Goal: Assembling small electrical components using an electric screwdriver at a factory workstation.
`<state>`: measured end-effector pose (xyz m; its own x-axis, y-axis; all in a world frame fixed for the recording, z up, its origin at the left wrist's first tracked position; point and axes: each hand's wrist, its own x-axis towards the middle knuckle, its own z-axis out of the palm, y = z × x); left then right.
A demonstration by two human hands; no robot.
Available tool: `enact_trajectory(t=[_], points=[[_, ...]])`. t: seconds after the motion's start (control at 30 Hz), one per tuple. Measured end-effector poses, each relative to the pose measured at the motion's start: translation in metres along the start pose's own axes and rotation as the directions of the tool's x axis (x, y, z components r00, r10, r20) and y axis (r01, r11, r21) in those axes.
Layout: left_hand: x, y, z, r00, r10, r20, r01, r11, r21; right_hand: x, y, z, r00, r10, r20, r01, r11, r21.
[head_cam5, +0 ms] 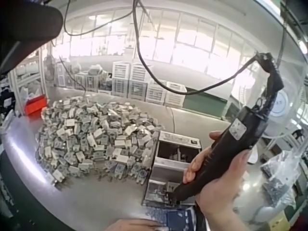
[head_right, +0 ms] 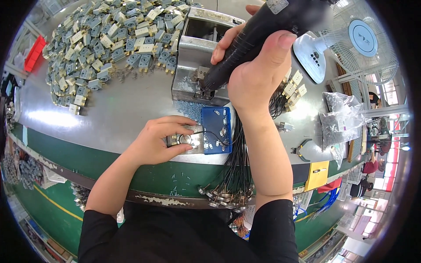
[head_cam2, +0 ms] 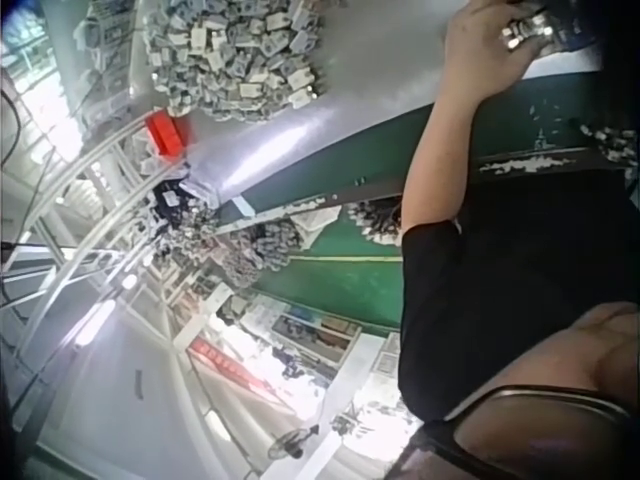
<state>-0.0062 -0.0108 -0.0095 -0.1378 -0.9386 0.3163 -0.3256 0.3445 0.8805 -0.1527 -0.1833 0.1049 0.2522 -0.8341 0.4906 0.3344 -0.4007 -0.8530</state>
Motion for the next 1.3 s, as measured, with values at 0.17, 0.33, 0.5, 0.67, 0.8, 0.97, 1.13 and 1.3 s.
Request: enact_trajectory(t=[0.17,0.33,0.5,0.67,0.8,0.97,1.13,1.3], points=[[-0.002,0.002,0.002,0.999,-0.051,0.008,0.051,0.998,-0.041,-0.01,-0.005,0.007,0.991,-0.099,0.092,0.111,0.985,-0.136],[-0.005,0.001,0.002,0.997,-0.076,-0.001,0.076,0.996,-0.056,-0.022,-0.019,0.022,0.985,-0.042,0.168,0.073,0.98,-0.186],[-0.007,0.001,-0.001,0.999,0.003,-0.05,0.001,0.995,0.095,-0.055,-0.037,0.026,0.94,0.196,0.28,-0.245,0.957,0.154],[-0.006,0.002,-0.003,0.998,-0.066,0.007,0.065,0.998,0.025,-0.075,-0.035,0.038,0.938,0.222,0.266,-0.24,0.97,0.037],[-0.008,0.001,-0.003,0.998,-0.067,0.009,0.067,0.996,0.06,-0.081,-0.029,0.042,0.938,0.247,0.242,-0.246,0.969,-0.036],[-0.008,0.004,-0.005,0.996,-0.082,0.021,0.08,0.994,0.068,-0.086,-0.023,0.041,0.939,0.243,0.244,-0.26,0.965,0.041],[-0.012,-0.002,-0.001,0.999,-0.024,-0.024,0.026,0.996,0.082,-0.092,-0.018,0.038,0.942,0.215,0.256,-0.25,0.962,0.109],[-0.01,0.0,0.0,0.997,-0.083,-0.004,0.083,0.997,-0.004,-0.094,-0.004,0.032,0.904,0.046,0.426,-0.168,0.953,0.253]])
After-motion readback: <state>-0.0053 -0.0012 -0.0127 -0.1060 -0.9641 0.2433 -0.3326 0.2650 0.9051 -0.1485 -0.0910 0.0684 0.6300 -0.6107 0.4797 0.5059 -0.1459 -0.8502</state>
